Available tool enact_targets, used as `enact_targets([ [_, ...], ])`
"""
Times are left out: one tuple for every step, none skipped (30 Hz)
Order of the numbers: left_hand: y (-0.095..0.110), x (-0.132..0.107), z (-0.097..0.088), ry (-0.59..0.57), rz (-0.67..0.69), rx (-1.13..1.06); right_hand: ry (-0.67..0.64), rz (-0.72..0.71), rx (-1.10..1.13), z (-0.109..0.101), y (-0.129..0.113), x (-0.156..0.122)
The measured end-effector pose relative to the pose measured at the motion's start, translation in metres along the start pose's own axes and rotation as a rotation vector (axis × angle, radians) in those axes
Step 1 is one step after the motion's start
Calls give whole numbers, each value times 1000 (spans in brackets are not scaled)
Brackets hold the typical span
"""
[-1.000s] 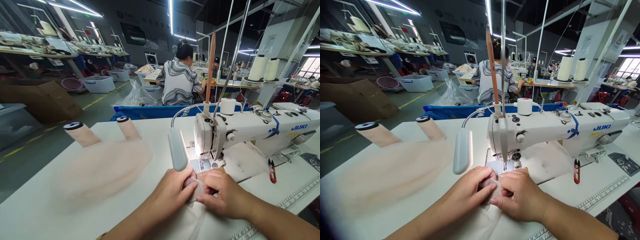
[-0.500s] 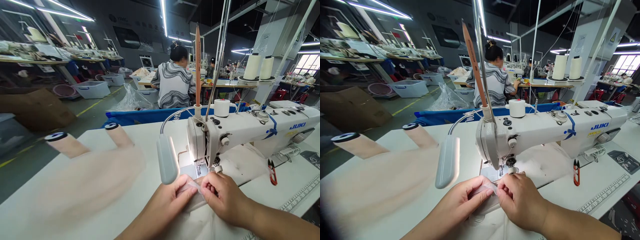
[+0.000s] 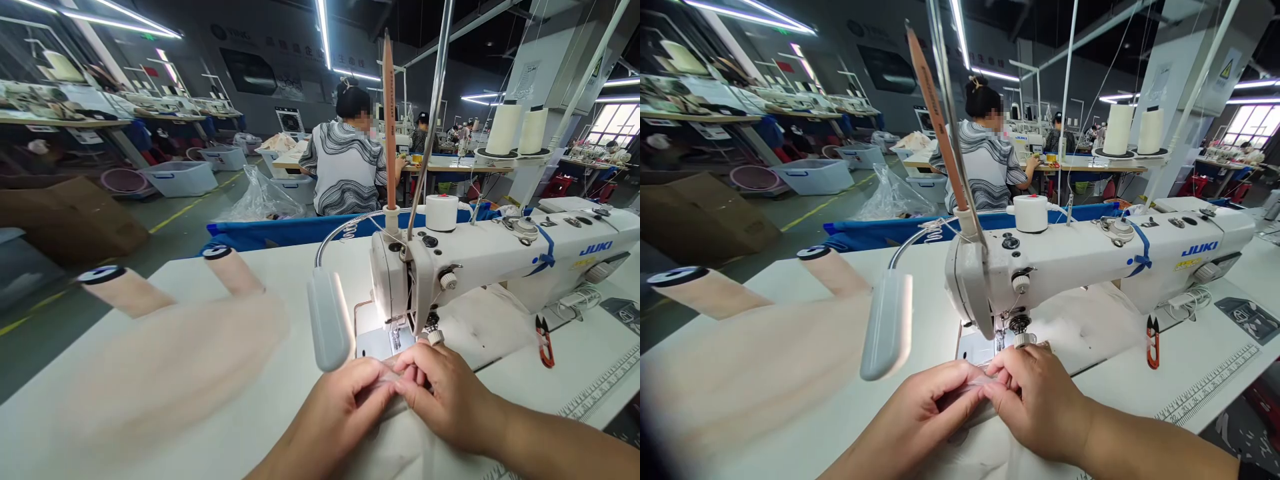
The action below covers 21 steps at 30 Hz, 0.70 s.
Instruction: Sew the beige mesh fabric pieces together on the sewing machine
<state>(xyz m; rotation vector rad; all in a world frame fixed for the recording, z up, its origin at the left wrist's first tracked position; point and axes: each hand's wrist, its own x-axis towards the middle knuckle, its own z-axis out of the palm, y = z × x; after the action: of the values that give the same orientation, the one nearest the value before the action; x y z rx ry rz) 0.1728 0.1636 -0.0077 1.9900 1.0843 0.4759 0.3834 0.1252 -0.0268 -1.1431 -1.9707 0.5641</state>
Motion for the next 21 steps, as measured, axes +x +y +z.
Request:
enact_targets([
  [1, 0, 0, 6, 30, 16, -5, -1, 0, 0, -1, 0],
  [1, 0, 0, 11, 57, 30, -7, -7, -2, 0, -1, 1],
  [1, 0, 0, 19, 77, 45, -2, -18, -8, 1, -1, 1],
  [2, 0, 0, 26, 89, 57, 8, -37, -17, 1, -2, 1],
  [2, -1, 1, 30, 92, 64, 21, -59, -31, 1, -2, 1],
  [1, -1, 1, 30, 87, 65, 39, -85, -46, 1, -1, 1],
  [1, -2, 2, 25, 71, 60, 56, -108, -60, 1, -1, 2],
  [0, -2, 2, 24, 49, 50, 70, -125, -72, 2, -1, 2],
  [0, -2, 3, 34, 33, 40, 82, -136, -78, 2, -1, 2],
  [0, -3, 4, 54, 30, 26, 93, -141, -78, 2, -1, 3],
  [0, -3, 5, 79, 43, 6, 101, -140, -73, 1, -2, 3],
  [1, -3, 6, 102, 66, -24, 108, -135, -68, 1, -2, 3],
  [1, -3, 7, 118, 88, -63, 111, -127, -64, 1, -3, 3],
  [2, -3, 7, 122, 99, -109, 109, -117, -59, 1, -4, 3],
  [3, -3, 8, 112, 89, -157, 104, -102, -52, 1, -4, 4],
  [4, -3, 9, 94, 59, -197, 101, -87, -43, 1, -5, 3],
  [4, -3, 9, 82, 20, -223, 96, -71, -33, 1, -5, 3],
  [4, -3, 10, 75, -20, -237, 88, -56, -21, 1, -5, 3],
  [4, -3, 10, 75, -53, -241, 80, -44, -10, 0, -6, 3],
  [4, -3, 10, 78, -80, -239, 74, -33, -2, 0, -6, 3],
  [3, -4, 10, 83, -102, -236, 67, -22, 3, -1, -6, 3],
])
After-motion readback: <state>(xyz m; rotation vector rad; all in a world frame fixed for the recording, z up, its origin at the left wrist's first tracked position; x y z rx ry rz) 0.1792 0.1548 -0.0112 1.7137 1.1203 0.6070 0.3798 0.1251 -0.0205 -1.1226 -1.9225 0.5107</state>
